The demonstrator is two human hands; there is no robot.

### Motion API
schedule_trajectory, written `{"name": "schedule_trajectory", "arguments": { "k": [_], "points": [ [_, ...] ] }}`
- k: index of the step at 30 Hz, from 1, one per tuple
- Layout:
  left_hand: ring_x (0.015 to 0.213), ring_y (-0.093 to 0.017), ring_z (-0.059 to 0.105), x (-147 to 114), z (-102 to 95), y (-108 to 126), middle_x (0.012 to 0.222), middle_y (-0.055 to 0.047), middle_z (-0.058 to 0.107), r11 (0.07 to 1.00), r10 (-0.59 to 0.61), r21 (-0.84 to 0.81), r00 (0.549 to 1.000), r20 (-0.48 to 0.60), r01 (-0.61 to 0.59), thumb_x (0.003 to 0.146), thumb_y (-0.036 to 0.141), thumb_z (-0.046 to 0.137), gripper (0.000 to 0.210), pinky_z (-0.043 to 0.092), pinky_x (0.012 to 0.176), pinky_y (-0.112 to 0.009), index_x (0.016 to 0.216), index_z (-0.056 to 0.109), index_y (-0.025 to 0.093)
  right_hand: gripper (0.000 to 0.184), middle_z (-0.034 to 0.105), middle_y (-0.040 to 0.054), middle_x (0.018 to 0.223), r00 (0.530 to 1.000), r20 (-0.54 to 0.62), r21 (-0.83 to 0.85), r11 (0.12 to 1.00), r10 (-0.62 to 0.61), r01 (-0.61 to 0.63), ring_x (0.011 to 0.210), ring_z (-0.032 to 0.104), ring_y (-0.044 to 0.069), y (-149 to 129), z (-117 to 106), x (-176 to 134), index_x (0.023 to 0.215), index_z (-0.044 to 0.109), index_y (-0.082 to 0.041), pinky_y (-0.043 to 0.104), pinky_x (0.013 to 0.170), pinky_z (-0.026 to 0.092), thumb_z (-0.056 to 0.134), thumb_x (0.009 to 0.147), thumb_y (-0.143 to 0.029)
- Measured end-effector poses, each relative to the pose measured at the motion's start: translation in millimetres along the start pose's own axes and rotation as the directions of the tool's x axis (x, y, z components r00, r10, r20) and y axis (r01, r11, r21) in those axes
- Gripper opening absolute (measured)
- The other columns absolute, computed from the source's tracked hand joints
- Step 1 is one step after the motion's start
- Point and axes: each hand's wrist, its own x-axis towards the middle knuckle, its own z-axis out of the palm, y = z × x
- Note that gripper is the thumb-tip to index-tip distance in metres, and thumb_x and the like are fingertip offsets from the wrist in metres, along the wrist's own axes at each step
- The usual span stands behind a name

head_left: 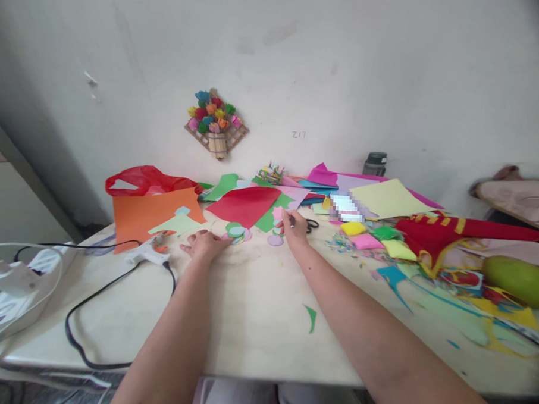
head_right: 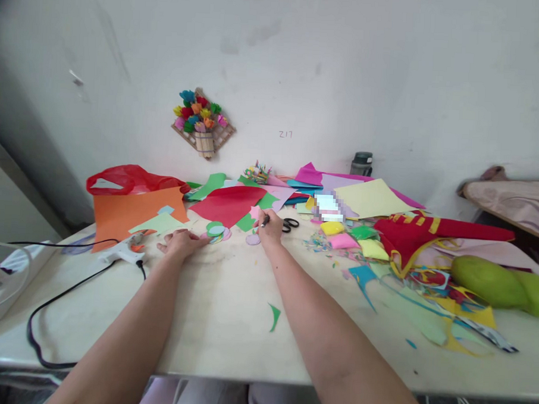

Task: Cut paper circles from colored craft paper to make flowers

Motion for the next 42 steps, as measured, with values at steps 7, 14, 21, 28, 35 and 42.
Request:
{"name": "schedule_trajectory", "arguments": {
  "k": [7,14,21,28,35,42],
  "points": [
    [0.12,-0.042,0.026,-2.7,-5.8,2.5,0.115,-0.014,0.055,0.993,-0.039,-0.112,0.999,0.01,0.04,0.055,0.056,0.063,0.038,0.023,0.091,-0.056,0.062,0.062,0.018,0.028,0.053,-0.0034,0.046,0.999,0.053,-0.038,0.999,-0.01,0.012,0.033,0.044,0.009,-1.9,3.7,-6.8,0.062,0.045,-0.019,0.019,0.032,0.033,0.048,0.074,-0.044],
    [0.121,-0.04,0.026,2.9,-4.4,-3.2,0.102,-0.012,0.062,0.982,-0.069,-0.179,0.997,-0.03,0.062,0.054,0.057,0.064,0.035,0.023,0.091,-0.054,0.06,0.063,0.022,0.029,0.054,-0.0031,0.047,0.997,0.077,-0.102,0.994,-0.022,0.03,0.033,0.044,0.009,7.7,4.5,-5.6,0.066,0.049,-0.019,0.019,0.031,0.034,0.045,0.076,-0.046],
    [0.086,-0.028,0.058,5.6,-2.4,-10.0,0.07,-0.005,0.065,0.96,-0.032,-0.278,0.996,-0.085,0.007,0.061,0.05,0.06,0.027,0.039,0.078,-0.038,0.064,0.06,0.023,0.028,0.053,-0.0031,0.047,0.996,0.088,-0.138,0.99,-0.013,0.025,0.033,0.044,0.008,5.3,4.6,-7.8,0.064,0.047,-0.019,0.018,0.033,0.034,0.045,0.076,-0.044],
    [0.087,-0.024,0.06,9.9,3.9,-10.6,0.08,-0.003,0.068,0.903,-0.031,-0.43,0.998,-0.049,0.007,0.052,0.044,0.069,0.045,0.041,0.075,-0.032,0.09,0.06,0.023,0.03,0.054,-0.0028,0.047,0.995,0.096,-0.169,0.986,-0.002,0.018,0.032,0.043,0.008,4.6,4.9,-8.6,0.06,0.044,-0.019,0.018,0.032,0.033,0.044,0.076,-0.045],
    [0.093,-0.027,0.058,5.9,1.7,-2.1,0.086,-0.005,0.068,0.943,-0.116,-0.318,0.992,-0.045,0.096,0.053,0.046,0.07,0.035,0.029,0.091,-0.04,0.08,0.064,0.024,0.03,0.055,-0.0028,0.048,0.994,0.103,-0.177,0.984,0.021,-0.002,0.034,0.045,0.008,9.1,6.6,-7.0,0.061,0.046,-0.019,0.019,0.033,0.034,0.044,0.076,-0.046],
    [0.088,-0.028,0.059,5.4,-9.3,-7.2,0.085,-0.008,0.069,0.958,-0.14,-0.269,0.977,-0.16,0.094,0.072,0.04,0.052,0.025,0.037,0.076,-0.037,0.075,0.067,0.021,0.025,0.054,-0.0036,0.047,0.991,0.089,-0.121,0.988,0.104,-0.093,0.031,0.042,0.008,10.5,8.9,-5.5,0.065,0.05,-0.019,0.018,0.031,0.033,0.05,0.071,-0.044]
  ]
}}
